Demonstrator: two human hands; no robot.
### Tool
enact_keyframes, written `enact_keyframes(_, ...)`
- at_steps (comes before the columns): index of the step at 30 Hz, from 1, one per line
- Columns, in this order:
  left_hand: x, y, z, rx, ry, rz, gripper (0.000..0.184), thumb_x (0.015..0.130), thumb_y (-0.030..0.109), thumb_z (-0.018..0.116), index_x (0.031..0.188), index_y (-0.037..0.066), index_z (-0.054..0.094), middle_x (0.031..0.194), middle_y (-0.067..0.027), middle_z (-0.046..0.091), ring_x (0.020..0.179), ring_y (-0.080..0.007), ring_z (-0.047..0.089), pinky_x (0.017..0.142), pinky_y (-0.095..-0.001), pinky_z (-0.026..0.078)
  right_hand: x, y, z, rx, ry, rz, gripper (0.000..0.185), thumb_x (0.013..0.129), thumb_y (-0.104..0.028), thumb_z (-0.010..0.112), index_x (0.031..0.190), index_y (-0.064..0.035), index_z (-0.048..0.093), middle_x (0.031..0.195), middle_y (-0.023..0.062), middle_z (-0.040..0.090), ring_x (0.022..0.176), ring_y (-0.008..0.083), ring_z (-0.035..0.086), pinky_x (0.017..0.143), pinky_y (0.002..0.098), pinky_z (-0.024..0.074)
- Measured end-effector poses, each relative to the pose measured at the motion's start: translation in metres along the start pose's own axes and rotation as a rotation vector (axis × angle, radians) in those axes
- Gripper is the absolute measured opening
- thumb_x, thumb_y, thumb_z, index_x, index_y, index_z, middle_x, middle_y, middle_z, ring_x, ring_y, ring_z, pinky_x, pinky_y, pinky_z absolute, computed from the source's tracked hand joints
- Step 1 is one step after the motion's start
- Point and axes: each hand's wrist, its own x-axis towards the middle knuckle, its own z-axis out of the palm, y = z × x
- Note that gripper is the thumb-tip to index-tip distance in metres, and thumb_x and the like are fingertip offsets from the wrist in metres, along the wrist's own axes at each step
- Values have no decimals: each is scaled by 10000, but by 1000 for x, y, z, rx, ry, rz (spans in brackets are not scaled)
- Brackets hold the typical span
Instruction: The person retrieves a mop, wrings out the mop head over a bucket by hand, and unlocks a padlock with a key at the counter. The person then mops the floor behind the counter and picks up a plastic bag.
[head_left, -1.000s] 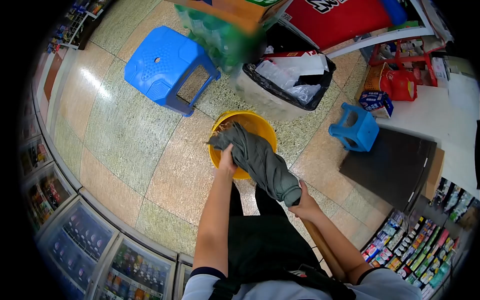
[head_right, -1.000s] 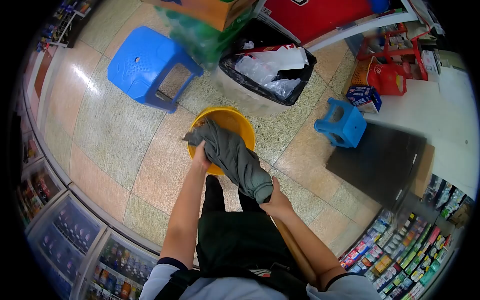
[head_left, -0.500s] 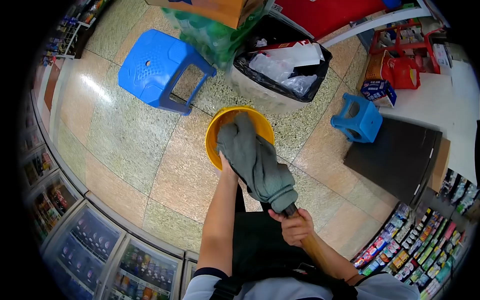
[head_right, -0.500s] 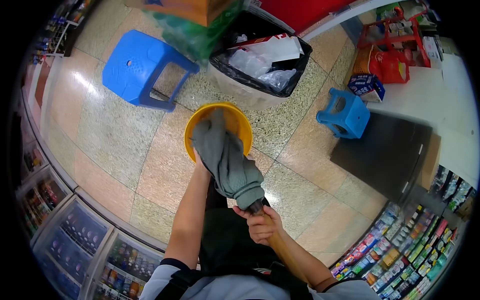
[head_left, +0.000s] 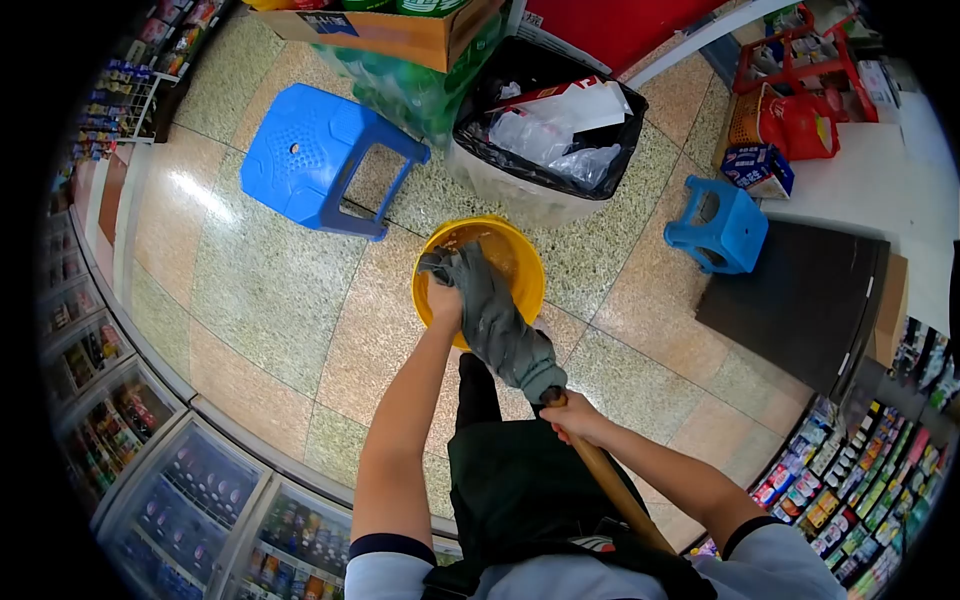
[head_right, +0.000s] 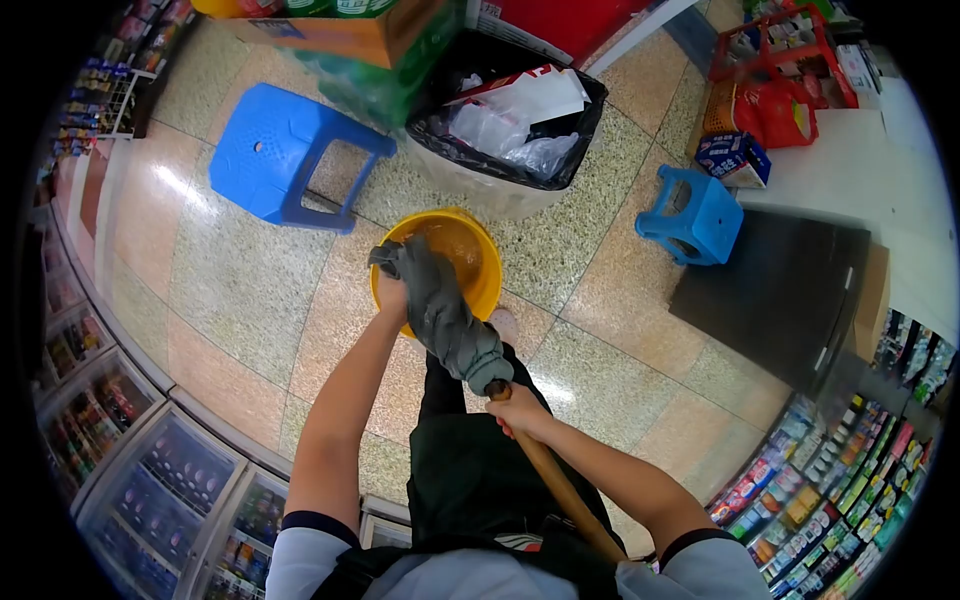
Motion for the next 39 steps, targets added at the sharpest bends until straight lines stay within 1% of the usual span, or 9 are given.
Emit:
enact_keyframes(6,-17,21,25,942,275,53,334,717,167,566,992,-9,497,1055,-233,502,965,-396,471,754,-390,426,46,3,-4,-68,91,57,245,692,-183,608,797,-19,459,548,55,473,392,141,468,357,274,397)
enact_keyframes(12,-15,7,-17,-90,11,-326,445,695,225,604,1072,31,468,1065,-139,528,965,-277,511,752,-372,442,-2,-23,-36,9,-35,67,307,733,-258,597,896,-61,426,614,23,462,426,107,438,377,239,377)
enact_keyframes(15,-27,19,-60,-834,-706,-478,626,744,526,495,1200,112,382,1222,-79,420,1117,-256,392,931,-426,311,-29,-24,-58,301,-147,74,284,781,-286,540,920,-77,405,652,31,465,450,102,447,415,231,391)
enact_keyframes(19,-56,58,-39,-969,-672,-420,664,773,588,378,1240,117,345,1278,-86,354,1170,-255,333,965,-449,255,-76,-38,-53,293,-171,0,326,817,-237,482,1044,-27,379,664,54,481,478,114,478,446,215,406)
enact_keyframes(25,-26,34,-9,-906,-385,-500,590,762,507,485,1177,92,428,1150,-107,483,1037,-279,464,904,-430,356,-114,-42,-16,-938,318,-476,690,774,-322,545,1222,100,234,746,246,552,649,377,558,579,390,447)
enact_keyframes(31,-48,19,23,-1109,-350,-288,400,815,332,446,1075,32,496,1009,-120,561,900,-261,546,820,-383,437,-139,-51,-22,-861,4,-537,705,750,-344,578,1216,83,268,775,215,578,684,312,586,617,342,456)
enact_keyframes(35,-67,24,27,-1099,-388,-307,386,805,308,458,1063,24,499,998,-124,563,890,-259,549,811,-379,441,-118,-7,6,552,-252,-267,572,774,-300,542,1203,15,333,904,78,520,795,193,528,673,305,448)
enact_keyframes(37,-69,23,27,-1085,-394,-337,379,800,297,464,1057,20,501,993,-126,564,885,-259,551,807,-376,444,-101,1,28,1485,-1081,-38,580,770,-341,537,1205,-14,334,998,84,441,855,198,477,687,288,452)
enact_keyframes(39,-68,25,25,-1055,-393,-365,372,795,285,470,1051,16,503,987,-128,565,881,-258,552,803,-374,446,-108,-7,26,1356,-829,-41,656,754,-409,538,1232,-39,284,1006,108,414,765,191,491,542,242,451)
